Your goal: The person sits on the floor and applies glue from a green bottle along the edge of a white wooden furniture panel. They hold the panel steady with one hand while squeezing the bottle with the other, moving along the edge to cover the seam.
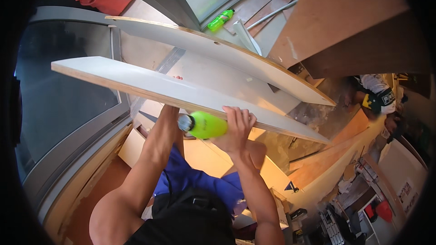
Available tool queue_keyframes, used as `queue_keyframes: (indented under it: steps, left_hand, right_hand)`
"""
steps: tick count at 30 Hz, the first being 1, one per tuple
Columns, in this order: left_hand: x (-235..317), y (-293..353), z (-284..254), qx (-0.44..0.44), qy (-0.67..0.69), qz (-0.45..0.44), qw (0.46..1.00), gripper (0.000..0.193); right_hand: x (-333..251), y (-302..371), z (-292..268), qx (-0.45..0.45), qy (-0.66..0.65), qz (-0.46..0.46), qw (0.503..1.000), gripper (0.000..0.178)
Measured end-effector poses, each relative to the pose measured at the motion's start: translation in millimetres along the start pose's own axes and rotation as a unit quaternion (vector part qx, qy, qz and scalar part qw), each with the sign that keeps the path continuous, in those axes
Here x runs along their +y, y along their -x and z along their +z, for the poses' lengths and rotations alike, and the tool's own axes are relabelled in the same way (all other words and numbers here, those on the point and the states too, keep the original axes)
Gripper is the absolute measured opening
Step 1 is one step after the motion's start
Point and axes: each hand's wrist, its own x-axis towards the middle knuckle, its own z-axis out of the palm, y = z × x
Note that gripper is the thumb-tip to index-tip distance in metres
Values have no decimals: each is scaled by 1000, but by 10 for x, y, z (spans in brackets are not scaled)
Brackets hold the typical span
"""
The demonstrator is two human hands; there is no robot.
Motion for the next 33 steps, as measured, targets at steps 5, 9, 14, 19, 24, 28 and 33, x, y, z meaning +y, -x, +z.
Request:
queue_keyframes:
  steps: [5, 9, 14, 19, 24, 28, 33]
  left_hand:
    - [-31, 84, -487, 80, -5, 19, 997, 40]
    - [-48, -216, -940, 163, -14, 53, 985, 42]
    - [-46, -1211, -1635, 314, -14, 100, 944, 45]
    - [26, -1970, -2072, 488, 0, 113, 866, 47]
    - [12, -2187, -2357, 581, 2, 93, 809, 49]
    - [13, -2176, -2532, 621, 0, 72, 780, 51]
    - [-8, -2258, -2701, 647, -19, 49, 761, 54]
  right_hand:
    - [201, -301, 974, 8, -8, 1, 1000, 61]
    - [369, -537, 1452, -14, -26, -23, 999, 55]
    - [524, -712, 1976, -7, -31, -50, 998, 50]
    - [625, -742, 2360, 15, -19, -86, 996, 45]
    - [734, -757, 2610, 12, -15, -67, 998, 42]
    - [734, -706, 2748, 26, -7, -75, 997, 42]
    - [745, -740, 2842, 22, 3, -61, 998, 41]
